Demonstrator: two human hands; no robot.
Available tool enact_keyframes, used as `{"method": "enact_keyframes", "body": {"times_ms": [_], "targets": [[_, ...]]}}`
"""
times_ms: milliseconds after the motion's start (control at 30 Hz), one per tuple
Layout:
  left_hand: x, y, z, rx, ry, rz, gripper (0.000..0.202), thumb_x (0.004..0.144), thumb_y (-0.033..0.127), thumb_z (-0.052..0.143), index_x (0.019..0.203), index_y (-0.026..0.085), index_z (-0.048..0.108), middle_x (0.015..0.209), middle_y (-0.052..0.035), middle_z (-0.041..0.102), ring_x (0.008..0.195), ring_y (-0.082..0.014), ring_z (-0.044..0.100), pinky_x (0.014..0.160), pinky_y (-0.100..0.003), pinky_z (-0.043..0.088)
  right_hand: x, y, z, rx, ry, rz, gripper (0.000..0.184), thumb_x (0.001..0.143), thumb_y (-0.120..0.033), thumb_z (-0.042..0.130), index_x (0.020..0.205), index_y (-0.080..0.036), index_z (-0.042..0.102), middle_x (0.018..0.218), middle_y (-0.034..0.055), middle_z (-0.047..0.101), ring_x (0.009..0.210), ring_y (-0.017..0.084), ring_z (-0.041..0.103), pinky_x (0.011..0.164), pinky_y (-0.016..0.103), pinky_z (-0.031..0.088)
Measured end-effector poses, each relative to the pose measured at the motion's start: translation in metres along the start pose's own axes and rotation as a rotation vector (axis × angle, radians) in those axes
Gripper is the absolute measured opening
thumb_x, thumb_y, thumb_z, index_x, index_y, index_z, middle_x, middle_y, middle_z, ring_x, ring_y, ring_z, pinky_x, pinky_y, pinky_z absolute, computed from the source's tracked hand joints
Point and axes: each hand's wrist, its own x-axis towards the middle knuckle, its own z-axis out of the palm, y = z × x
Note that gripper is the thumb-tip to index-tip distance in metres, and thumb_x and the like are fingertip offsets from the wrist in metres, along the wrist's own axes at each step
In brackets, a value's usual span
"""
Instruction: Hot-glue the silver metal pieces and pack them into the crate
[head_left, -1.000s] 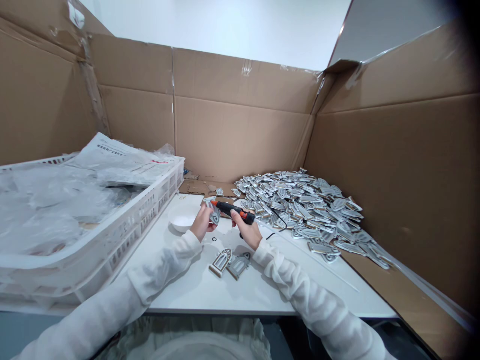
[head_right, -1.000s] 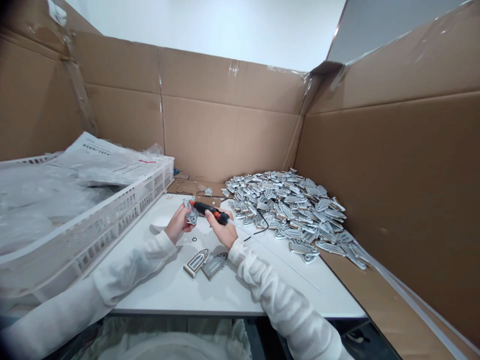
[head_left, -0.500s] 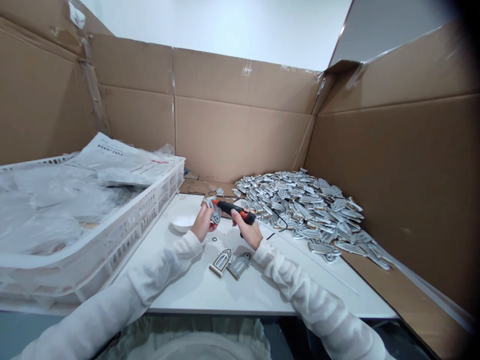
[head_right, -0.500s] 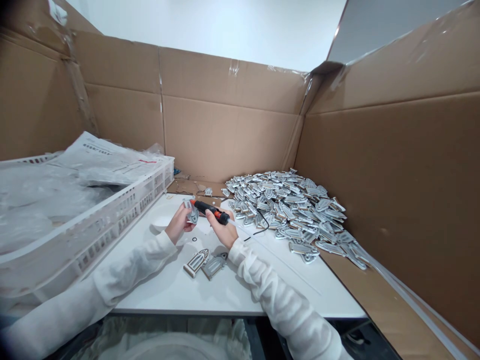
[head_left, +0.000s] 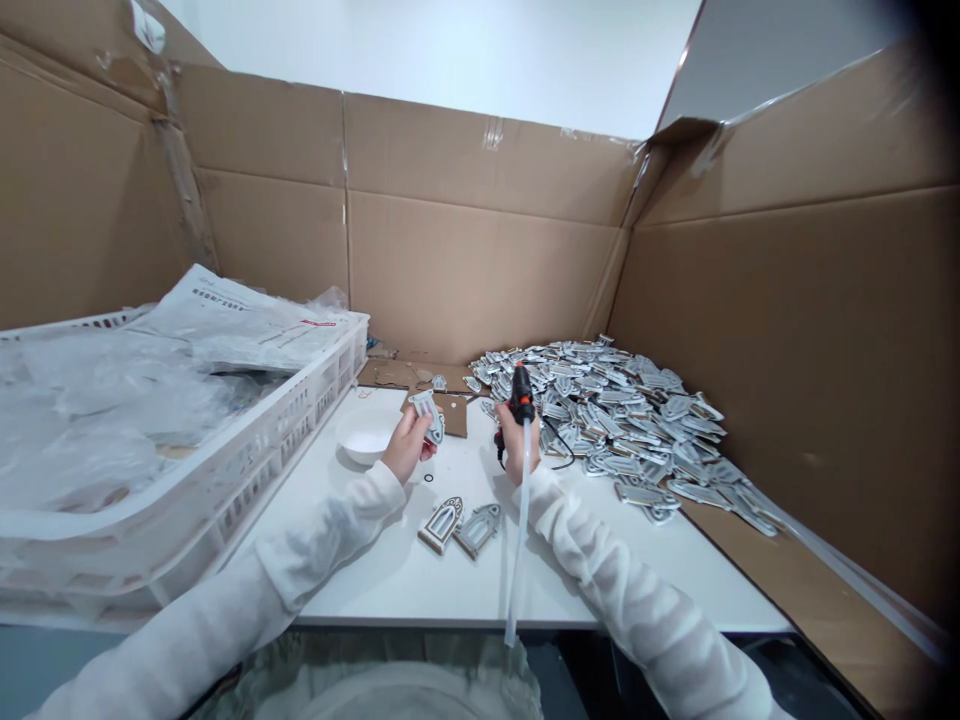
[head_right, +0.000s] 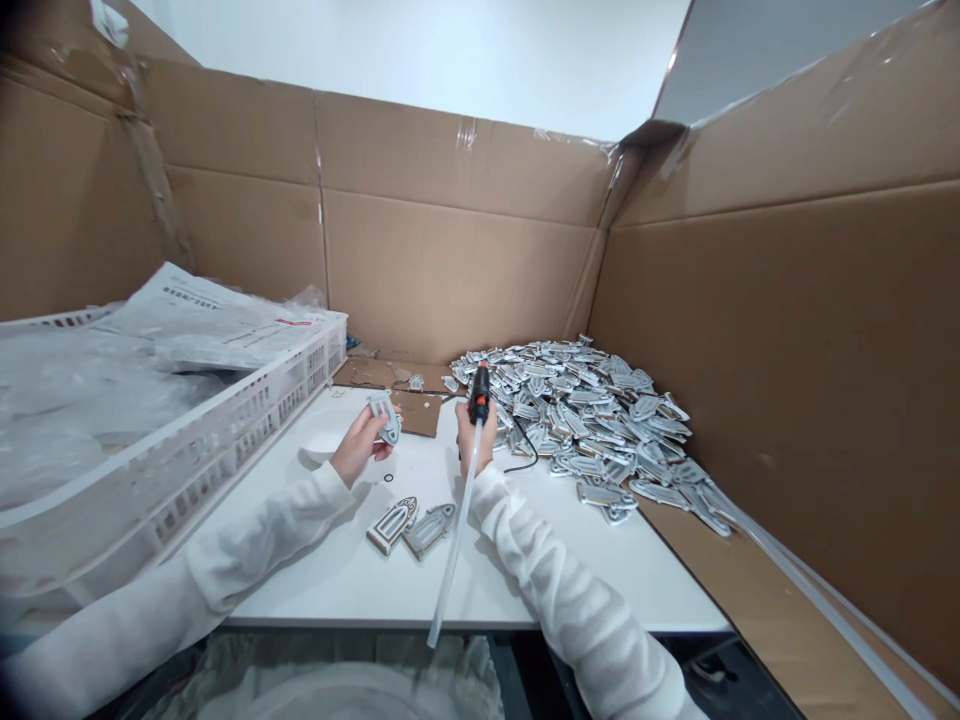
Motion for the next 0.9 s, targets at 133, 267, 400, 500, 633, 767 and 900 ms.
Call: {"method": "enact_keyframes", "body": {"times_ms": [133,267,400,500,633,767,900], "targets": [[0.0,0.0,0.001,-0.03,-0.012,0.015,0.025,0.072,0.03,0.05,0.091,0.014,0.05,0.056,0.0033,0.049,0.039,-0.0064,0.046,0.035,-0.017,0.029,0.007,-0.003,-0.001,0.163,0.27,0.16,0.026,0.06,-0.037,0.057,0.074,-0.02,0.042,0.053,-0.0076,0.037,0.042,0.008,0.034,0.041,0.023,0.03],[0.002,0.002,0.0,-0.151,-0.037,0.01,0.027,0.07,0.028,0.052,0.092,0.012,0.05,0.06,-0.0001,0.056,0.049,-0.0116,0.056,0.04,-0.019,0.036,0.005,-0.011,0.001,0.256,0.271,0.167,0.026,0.059,-0.036,0.059,0.073,-0.019,0.044,0.053,-0.0076,0.039,0.042,0.006,0.035,0.042,0.021,0.032],[0.003,0.005,-0.002,-0.258,-0.022,0.01,0.024,0.071,0.024,0.052,0.09,0.01,0.052,0.065,-0.0044,0.061,0.056,-0.0142,0.06,0.046,-0.021,0.042,-0.003,-0.015,0.005,0.299,0.026,0.223,0.028,0.059,-0.038,0.061,0.076,-0.019,0.05,0.056,-0.0062,0.044,0.045,0.006,0.038,0.041,0.019,0.032],[0.002,0.007,-0.003,-0.313,-0.045,-0.004,0.025,0.071,0.021,0.053,0.093,0.008,0.054,0.067,-0.0055,0.063,0.058,-0.0143,0.061,0.05,-0.022,0.045,-0.01,-0.015,0.007,0.296,-0.255,0.242,0.025,0.061,-0.039,0.061,0.072,-0.017,0.054,0.062,-0.0025,0.05,0.051,0.007,0.044,0.047,0.02,0.036],[0.002,0.007,-0.003,-0.333,-0.075,-0.027,0.027,0.071,0.019,0.055,0.096,0.008,0.056,0.072,-0.0071,0.065,0.062,-0.0146,0.063,0.055,-0.023,0.048,-0.018,-0.012,0.01,0.294,-0.498,0.256,0.025,0.065,-0.039,0.061,0.072,-0.016,0.057,0.067,0.0001,0.053,0.061,0.01,0.048,0.06,0.023,0.041],[0.003,0.003,-0.004,-0.246,-0.046,-0.056,0.026,0.07,0.023,0.059,0.092,0.01,0.059,0.078,-0.0081,0.066,0.061,-0.0129,0.061,0.053,-0.021,0.046,-0.02,-0.01,0.011,0.274,-0.548,0.234,0.03,0.067,-0.043,0.06,0.079,-0.016,0.059,0.069,0.0005,0.052,0.063,0.011,0.048,0.063,0.024,0.04],[0.004,0.0,-0.004,-0.203,-0.016,-0.061,0.029,0.066,0.028,0.064,0.089,0.011,0.06,0.083,-0.0075,0.065,0.058,-0.0094,0.057,0.05,-0.019,0.044,-0.021,-0.011,0.009,0.194,-0.551,0.213,0.035,0.067,-0.048,0.058,0.078,-0.016,0.059,0.068,0.0013,0.052,0.064,0.012,0.049,0.064,0.025,0.04]]}}
